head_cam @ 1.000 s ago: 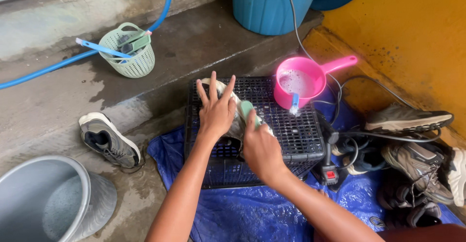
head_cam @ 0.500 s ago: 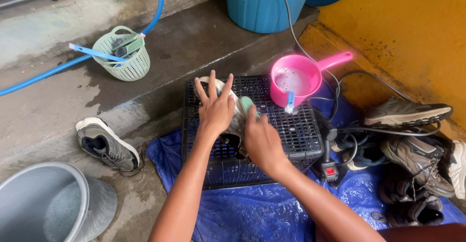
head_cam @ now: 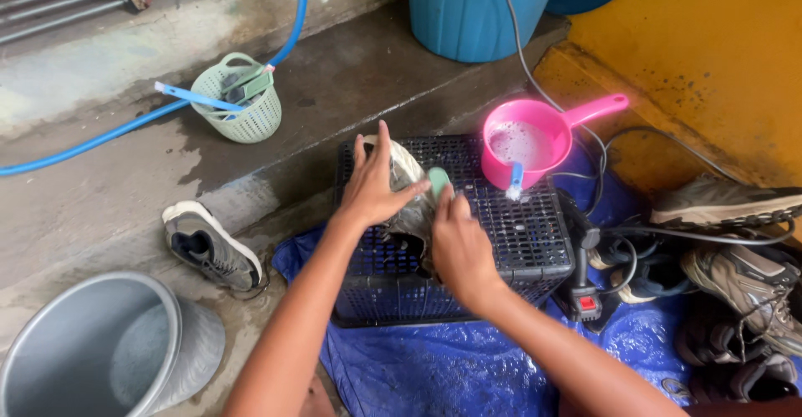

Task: The person scrubs a gray sneaker with a green brush, focusing on the upper and sole areas. The shoe is placed on a black plastic crate, and the person repeatedly scrubs different sections of the shoe.

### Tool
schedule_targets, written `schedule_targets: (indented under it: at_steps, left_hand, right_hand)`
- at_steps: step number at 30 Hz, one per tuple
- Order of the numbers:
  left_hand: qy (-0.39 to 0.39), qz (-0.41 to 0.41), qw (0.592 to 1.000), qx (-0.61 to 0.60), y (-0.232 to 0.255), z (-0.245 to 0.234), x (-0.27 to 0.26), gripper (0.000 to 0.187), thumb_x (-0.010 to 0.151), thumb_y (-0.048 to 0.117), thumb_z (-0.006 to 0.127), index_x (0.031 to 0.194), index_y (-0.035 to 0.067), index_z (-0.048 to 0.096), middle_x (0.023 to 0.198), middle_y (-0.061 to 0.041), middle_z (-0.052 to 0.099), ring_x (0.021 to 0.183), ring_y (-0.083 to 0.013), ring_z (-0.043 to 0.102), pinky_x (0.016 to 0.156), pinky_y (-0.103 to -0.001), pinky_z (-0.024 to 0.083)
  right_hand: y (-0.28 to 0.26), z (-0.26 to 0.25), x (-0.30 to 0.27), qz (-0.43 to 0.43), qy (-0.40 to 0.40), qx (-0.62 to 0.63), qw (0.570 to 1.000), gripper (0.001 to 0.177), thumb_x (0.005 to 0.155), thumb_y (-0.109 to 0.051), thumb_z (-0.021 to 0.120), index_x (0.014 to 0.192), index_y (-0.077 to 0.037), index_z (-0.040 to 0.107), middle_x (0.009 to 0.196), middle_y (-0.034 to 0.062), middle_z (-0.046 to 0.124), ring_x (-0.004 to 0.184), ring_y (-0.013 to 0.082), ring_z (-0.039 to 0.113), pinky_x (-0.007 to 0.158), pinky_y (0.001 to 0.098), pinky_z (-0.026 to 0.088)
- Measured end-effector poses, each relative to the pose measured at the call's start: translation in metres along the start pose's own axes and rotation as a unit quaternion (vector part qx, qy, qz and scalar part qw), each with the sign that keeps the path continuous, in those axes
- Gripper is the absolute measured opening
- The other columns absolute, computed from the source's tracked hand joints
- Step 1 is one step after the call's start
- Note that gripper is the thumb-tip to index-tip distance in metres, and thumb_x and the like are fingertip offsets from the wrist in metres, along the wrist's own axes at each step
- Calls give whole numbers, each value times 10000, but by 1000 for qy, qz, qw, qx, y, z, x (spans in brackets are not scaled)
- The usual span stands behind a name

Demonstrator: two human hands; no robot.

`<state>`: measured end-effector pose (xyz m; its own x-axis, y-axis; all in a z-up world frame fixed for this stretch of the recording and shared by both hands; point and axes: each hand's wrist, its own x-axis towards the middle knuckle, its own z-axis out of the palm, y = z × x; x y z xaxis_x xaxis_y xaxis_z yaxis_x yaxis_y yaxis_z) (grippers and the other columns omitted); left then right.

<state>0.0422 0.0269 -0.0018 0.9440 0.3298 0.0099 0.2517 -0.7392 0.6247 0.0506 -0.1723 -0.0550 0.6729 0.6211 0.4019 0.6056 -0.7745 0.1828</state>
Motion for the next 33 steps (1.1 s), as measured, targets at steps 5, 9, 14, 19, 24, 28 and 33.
schedule_targets:
  at_steps: [5,9,14,19,24,28,33]
  left_hand:
    - [88,95,989,-76,-34,21,2,1390,693,621,981,1728,-40,329,1823,-393,11,1682,-607,74,1372,-649,212]
    - [76,54,990,-109,-5,17,-19,1187,857,510,885,1792,91,288,1884,-240,-30,1725,-495,-27,1394,-626,138]
    - [-2,-13,1000,-18,9,9,-22,1105,976,535,704,1831,227,76,1885,-144,-188,1724,-440,-177,1286,-779,227]
    - [-32,13,999,24,-6,9,-10,1090,1009,511,684,1837,256,22,1874,-148,-225,1716,-457,-195,1270,-820,200]
    - [-52,1,999,-13,2,5,-2,1172,937,752,653,1832,276,65,1889,-109,-193,1730,-407,-197,1236,-807,322]
    - [-55,-14,998,-11,13,3,0,1212,878,745,699,1827,285,102,1895,-91,-194,1736,-394,-191,1227,-796,361]
    - [-58,-17,998,8,13,8,0,1234,832,669,753,1821,312,108,1893,-94,-181,1739,-391,-176,1199,-786,405]
  right_hand:
    - [-10,10,30,7,25,12,1000,720,881,-149,596,1559,92,552,1095,101,603,647,278,804,512,387,670]
    - [2,15,9,8,10,72,997,715,915,-107,563,1605,72,496,1170,137,585,666,350,811,518,424,673]
    - [8,-10,-10,-18,-43,86,995,739,911,-87,552,1621,93,453,1236,204,596,705,392,818,542,452,689]
    - [4,55,56,-1,-14,146,989,679,976,-137,572,1615,66,464,1228,219,610,756,467,807,610,536,683]
    - [24,60,59,-7,-73,211,975,752,912,-110,651,1600,102,435,1187,240,610,753,543,774,627,594,674]
    - [49,13,12,-36,-89,208,974,669,958,-85,555,1600,81,466,1160,264,650,749,552,780,576,576,665]
    - [37,53,63,-34,-28,247,968,660,991,-236,637,1569,60,517,1094,256,667,782,590,764,614,634,646]
